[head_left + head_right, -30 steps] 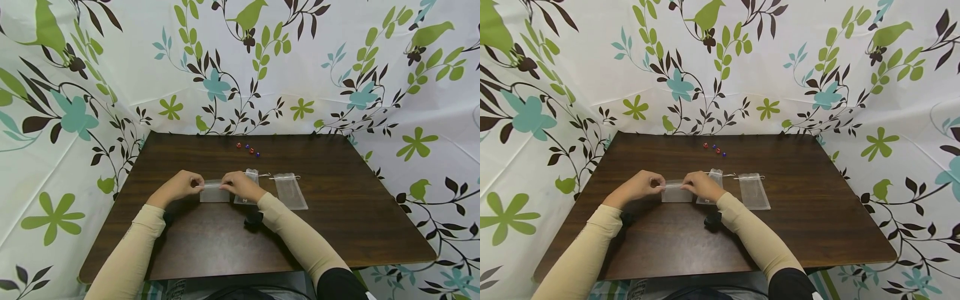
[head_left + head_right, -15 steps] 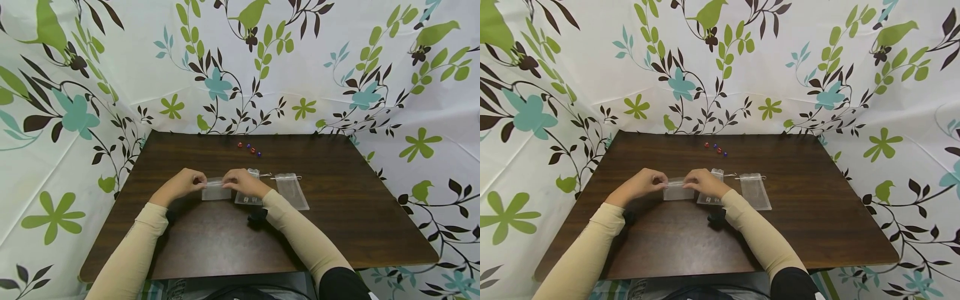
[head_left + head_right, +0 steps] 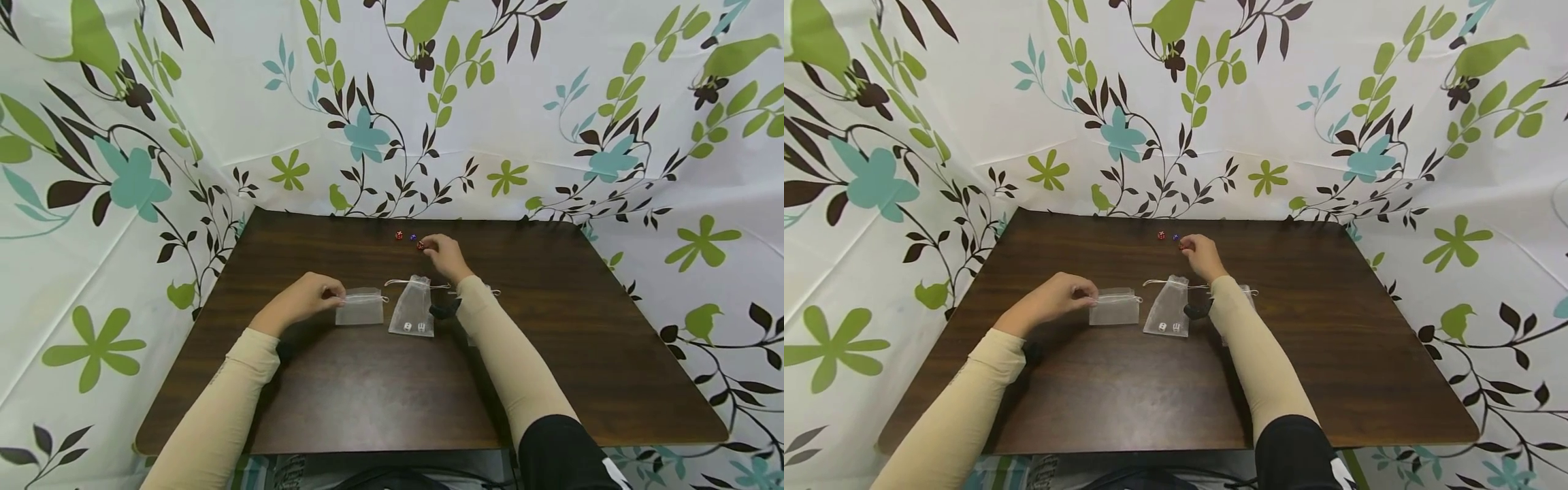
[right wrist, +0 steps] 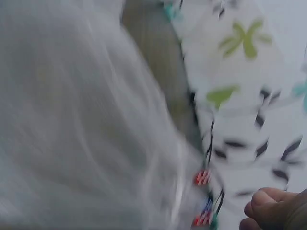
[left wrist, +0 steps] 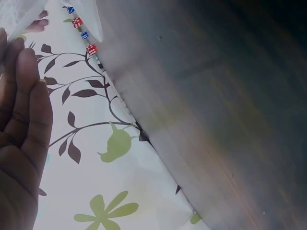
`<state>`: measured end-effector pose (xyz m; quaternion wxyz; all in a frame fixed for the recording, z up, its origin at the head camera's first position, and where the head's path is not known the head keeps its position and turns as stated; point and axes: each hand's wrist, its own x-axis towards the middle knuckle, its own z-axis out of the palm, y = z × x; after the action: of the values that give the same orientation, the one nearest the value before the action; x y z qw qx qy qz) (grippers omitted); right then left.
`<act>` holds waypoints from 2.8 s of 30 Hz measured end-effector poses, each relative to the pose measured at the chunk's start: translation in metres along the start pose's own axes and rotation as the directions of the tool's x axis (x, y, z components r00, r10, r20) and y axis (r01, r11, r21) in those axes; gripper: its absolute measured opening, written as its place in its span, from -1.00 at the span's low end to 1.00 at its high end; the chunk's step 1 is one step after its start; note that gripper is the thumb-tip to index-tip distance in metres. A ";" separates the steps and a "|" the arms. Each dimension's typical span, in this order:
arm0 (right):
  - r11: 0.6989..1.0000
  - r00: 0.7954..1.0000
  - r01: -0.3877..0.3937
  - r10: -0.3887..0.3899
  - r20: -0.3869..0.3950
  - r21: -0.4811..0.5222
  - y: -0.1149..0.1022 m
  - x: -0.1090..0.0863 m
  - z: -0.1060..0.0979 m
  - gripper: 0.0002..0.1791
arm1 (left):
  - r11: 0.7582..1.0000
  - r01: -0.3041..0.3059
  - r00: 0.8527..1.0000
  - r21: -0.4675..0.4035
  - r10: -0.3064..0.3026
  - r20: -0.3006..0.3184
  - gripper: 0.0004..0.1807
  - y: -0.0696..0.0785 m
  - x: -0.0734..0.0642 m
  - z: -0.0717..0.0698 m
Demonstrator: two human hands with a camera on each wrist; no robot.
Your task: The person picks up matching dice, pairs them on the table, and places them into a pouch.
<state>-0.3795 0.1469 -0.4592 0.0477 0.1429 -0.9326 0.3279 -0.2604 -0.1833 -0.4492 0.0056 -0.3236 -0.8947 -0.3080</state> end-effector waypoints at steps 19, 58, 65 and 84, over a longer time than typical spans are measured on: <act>0.979 0.989 -0.133 0.140 0.036 -0.152 0.036 0.023 0.013 -0.70 | 1.000 0.023 0.999 -0.012 -0.022 0.040 -0.93 0.002 0.002 0.001; 0.999 0.974 -0.033 0.039 0.224 -0.030 -0.008 0.043 0.052 -0.71 | 1.000 -0.003 0.999 -0.007 0.003 0.047 -0.91 0.000 0.005 0.001; 1.000 0.985 0.027 -0.026 0.171 -0.004 -0.007 0.041 0.047 -0.70 | 1.000 -0.006 0.999 -0.010 0.006 0.038 -0.95 0.000 0.002 0.002; 0.971 0.983 -0.182 0.177 0.041 0.156 0.056 0.055 0.010 -0.70 | 1.000 -0.011 0.998 -0.007 0.012 0.066 -0.95 0.005 0.011 0.014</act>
<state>-0.4485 0.1694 -0.4904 -0.0063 0.0658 -0.9131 0.4025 -0.2630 -0.1660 -0.4558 -0.0235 -0.3388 -0.8914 -0.3002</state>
